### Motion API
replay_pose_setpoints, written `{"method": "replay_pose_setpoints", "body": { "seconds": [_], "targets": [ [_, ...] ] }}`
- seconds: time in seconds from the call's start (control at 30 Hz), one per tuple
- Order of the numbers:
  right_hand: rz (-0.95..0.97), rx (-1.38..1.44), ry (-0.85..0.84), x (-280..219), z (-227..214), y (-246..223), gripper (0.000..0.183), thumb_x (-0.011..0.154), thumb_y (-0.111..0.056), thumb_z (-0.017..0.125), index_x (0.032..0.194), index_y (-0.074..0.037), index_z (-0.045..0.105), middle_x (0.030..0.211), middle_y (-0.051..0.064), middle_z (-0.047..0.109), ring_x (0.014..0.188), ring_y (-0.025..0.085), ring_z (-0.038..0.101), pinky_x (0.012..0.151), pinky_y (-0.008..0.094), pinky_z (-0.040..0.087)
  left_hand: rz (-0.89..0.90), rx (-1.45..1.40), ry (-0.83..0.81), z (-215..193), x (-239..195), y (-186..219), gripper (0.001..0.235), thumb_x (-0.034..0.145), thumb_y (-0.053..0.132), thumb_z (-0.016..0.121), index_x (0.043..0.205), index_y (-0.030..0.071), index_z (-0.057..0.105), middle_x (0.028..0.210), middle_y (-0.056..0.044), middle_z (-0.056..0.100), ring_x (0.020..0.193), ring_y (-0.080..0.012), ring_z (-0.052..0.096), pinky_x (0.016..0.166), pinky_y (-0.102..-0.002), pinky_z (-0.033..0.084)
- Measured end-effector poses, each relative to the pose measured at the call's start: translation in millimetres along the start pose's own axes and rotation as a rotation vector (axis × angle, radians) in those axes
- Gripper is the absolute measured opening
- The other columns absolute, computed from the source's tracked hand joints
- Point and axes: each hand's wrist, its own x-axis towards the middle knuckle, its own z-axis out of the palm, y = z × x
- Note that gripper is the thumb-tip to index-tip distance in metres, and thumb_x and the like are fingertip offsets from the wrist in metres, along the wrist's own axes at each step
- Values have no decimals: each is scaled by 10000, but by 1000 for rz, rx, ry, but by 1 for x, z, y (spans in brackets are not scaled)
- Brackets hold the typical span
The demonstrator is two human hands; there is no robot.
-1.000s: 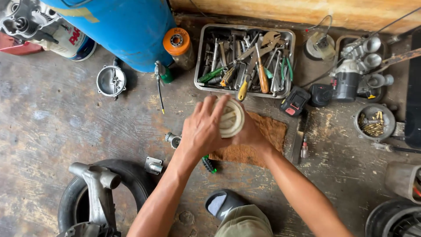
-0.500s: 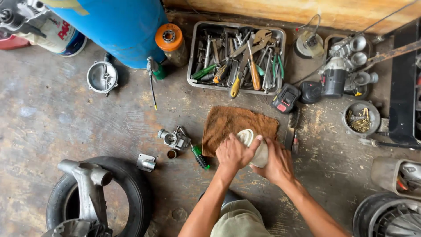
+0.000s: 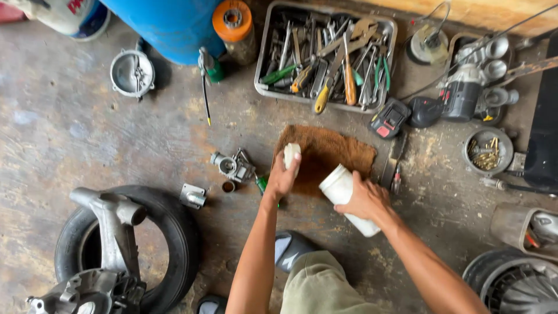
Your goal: Disassembling, cleaning, and inspecting motorcycle engine components on a workshop floor
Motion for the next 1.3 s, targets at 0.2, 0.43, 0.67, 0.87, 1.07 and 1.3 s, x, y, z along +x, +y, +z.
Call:
{"method": "replay_pose_setpoints", "body": {
  "seconds": [0.2,0.43,0.67,0.87,1.07,1.3],
  "targets": [
    [5,-33,-65,-31,-40,-19,1113,664,-765,706,1513,-140,349,1349,211,626,1260,432,628,1024,543,491,-37,-115,2,-4,-2,-9,1070,884,867,288,1618,92,219,1541,-339,411,1449,-486,394,1185,-562,352],
    [-18,-84,-48,-24,-55,-35,1162,633,-740,723,1546,-148,314,1362,206,618,1276,434,611,1027,560,472,-16,-149,21,-6,-9,-8,1073,884,859,276,1624,84,208,1553,-354,385,1457,-502,372,1189,-576,339],
    [-21,-61,-23,-35,-57,-33,1180,639,-764,706,1572,-163,305,1392,208,586,1290,437,588,1063,561,431,36,-173,46,-3,-10,-21,1052,888,847,288,1631,105,222,1555,-337,386,1426,-526,397,1156,-586,355],
    [-11,-127,45,-44,-69,-41,1170,655,-768,704,1579,-185,287,1387,195,575,1289,428,577,1066,567,415,105,-33,205,11,-4,-26,1048,881,748,468,1648,109,150,1546,-283,374,1382,-492,433,1145,-565,377],
    [-27,-111,74,-41,-64,-37,1156,662,-752,708,1589,-208,281,1458,232,525,1348,449,517,1106,593,358,260,325,432,28,16,-62,996,874,589,637,1658,216,150,1658,-209,170,1445,-481,305,1092,-582,421],
    [-68,-106,123,-41,-62,-33,1123,668,-735,703,1576,-198,317,1419,240,555,1299,452,549,1065,576,394,550,908,308,33,5,-46,438,957,392,626,1390,433,573,1710,-11,161,1572,-302,121,1210,-580,147]
  ]
}}
